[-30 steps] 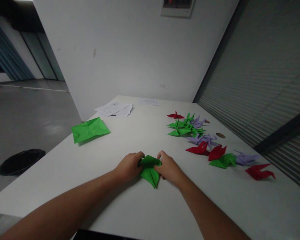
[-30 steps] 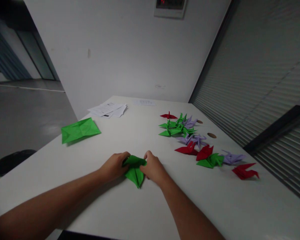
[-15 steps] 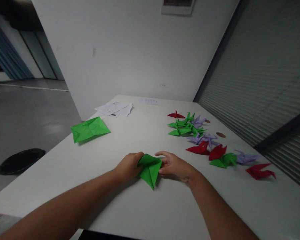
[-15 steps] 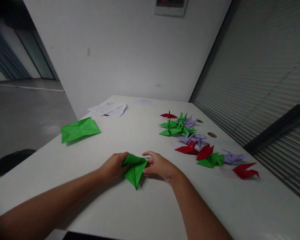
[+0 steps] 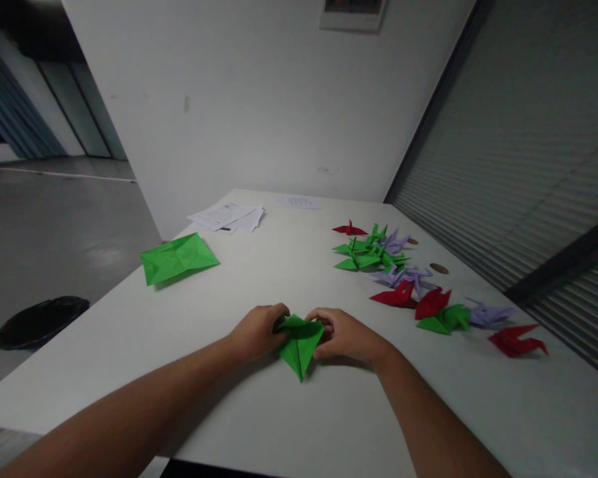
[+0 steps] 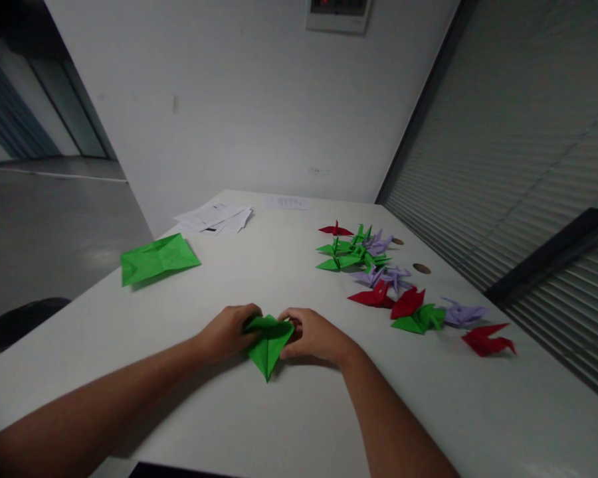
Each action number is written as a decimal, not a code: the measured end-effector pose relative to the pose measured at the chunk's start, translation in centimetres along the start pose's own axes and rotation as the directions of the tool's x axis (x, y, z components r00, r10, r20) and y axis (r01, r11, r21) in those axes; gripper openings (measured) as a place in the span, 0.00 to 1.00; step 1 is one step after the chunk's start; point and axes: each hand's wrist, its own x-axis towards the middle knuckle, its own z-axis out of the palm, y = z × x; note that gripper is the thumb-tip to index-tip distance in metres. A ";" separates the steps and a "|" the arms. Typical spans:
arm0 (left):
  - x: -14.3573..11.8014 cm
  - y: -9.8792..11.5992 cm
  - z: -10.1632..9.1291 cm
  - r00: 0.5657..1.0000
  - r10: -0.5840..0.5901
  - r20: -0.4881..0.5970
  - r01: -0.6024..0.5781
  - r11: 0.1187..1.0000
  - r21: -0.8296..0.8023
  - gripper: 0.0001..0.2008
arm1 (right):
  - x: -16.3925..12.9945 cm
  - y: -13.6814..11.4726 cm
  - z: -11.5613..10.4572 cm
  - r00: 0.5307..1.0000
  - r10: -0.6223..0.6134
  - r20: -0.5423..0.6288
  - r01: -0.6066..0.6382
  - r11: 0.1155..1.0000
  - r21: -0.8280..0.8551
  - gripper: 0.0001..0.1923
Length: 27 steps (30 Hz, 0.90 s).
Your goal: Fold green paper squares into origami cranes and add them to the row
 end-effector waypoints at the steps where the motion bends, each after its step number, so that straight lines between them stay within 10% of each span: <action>1: 0.0 0.1 0.0 1.000 -0.011 0.004 0.011 1.000 -0.020 0.12 | -0.1 0.0 -0.2 1.000 0.004 0.005 -0.004 0.999 -0.033 0.30; 9: 0.0 0.4 0.6 0.997 -0.071 -0.024 0.071 0.997 -0.027 0.32 | -0.5 -0.8 -0.3 0.999 -0.026 0.018 0.030 0.969 -0.244 0.31; 27: 0.0 0.5 0.9 0.999 -0.020 -0.035 0.019 1.000 -0.022 0.31 | 0.8 -0.3 0.7 0.946 -0.296 -0.132 0.161 0.784 -0.600 0.24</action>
